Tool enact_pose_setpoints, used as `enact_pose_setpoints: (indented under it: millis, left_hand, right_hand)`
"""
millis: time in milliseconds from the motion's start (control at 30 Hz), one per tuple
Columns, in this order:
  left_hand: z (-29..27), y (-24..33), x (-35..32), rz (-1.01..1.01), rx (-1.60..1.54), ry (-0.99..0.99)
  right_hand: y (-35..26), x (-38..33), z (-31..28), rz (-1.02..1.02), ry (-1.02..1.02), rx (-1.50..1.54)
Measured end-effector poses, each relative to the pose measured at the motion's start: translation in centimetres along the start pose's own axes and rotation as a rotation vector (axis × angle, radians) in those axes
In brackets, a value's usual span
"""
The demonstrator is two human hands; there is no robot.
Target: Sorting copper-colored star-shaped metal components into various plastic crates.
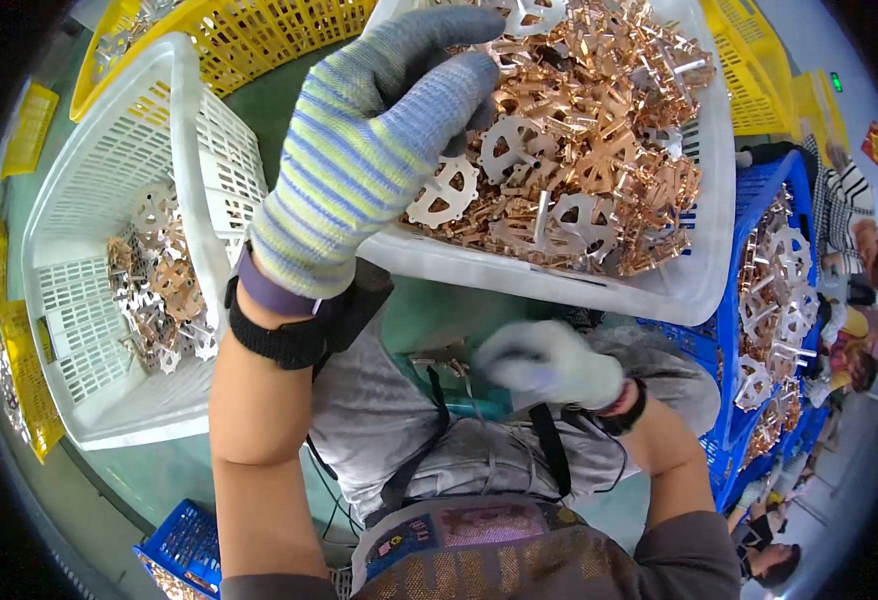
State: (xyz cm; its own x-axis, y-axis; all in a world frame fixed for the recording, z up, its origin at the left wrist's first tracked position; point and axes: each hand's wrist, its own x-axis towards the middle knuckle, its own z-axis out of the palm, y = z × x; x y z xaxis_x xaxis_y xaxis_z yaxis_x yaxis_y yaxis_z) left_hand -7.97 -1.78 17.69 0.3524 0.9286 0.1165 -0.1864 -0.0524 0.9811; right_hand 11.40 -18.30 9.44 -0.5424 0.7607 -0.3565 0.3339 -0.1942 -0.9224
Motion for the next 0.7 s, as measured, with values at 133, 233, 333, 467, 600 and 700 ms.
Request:
enact_pose_setpoints:
  millis: [133, 233, 333, 467, 600, 700]
  left_hand:
    - [1.7, 0.4, 0.2, -0.004, 0.188, 0.076]
    - [1.4, 0.6, 0.4, -0.046, 0.264, 0.064]
    - [1.1, 0.0, 0.3, -0.073, 0.351, 0.114]
    - [3.0, -0.9, 1.6, -0.095, 0.37, 0.119]
    - [1.0, -2.0, 1.4, 0.0, 0.512, 0.073]
    - [1.7, -1.7, 1.5, -0.095, 0.516, 0.083]
  right_hand:
    - [16.7, 4.2, 7.4, 0.175, -0.2, -0.311]
    - [23.3, 6.4, 9.9, 0.362, -0.353, -0.584]
    - [23.6, 7.3, 10.9, 0.48, -0.363, -0.617]
    - [36.8, 5.0, 16.8, 0.496, 0.312, -0.411]
    - [35.1, 6.9, 22.2, 0.465, 0.166, -0.343]
    - [34.6, 6.9, 22.7, 0.502, 0.1, -0.339]
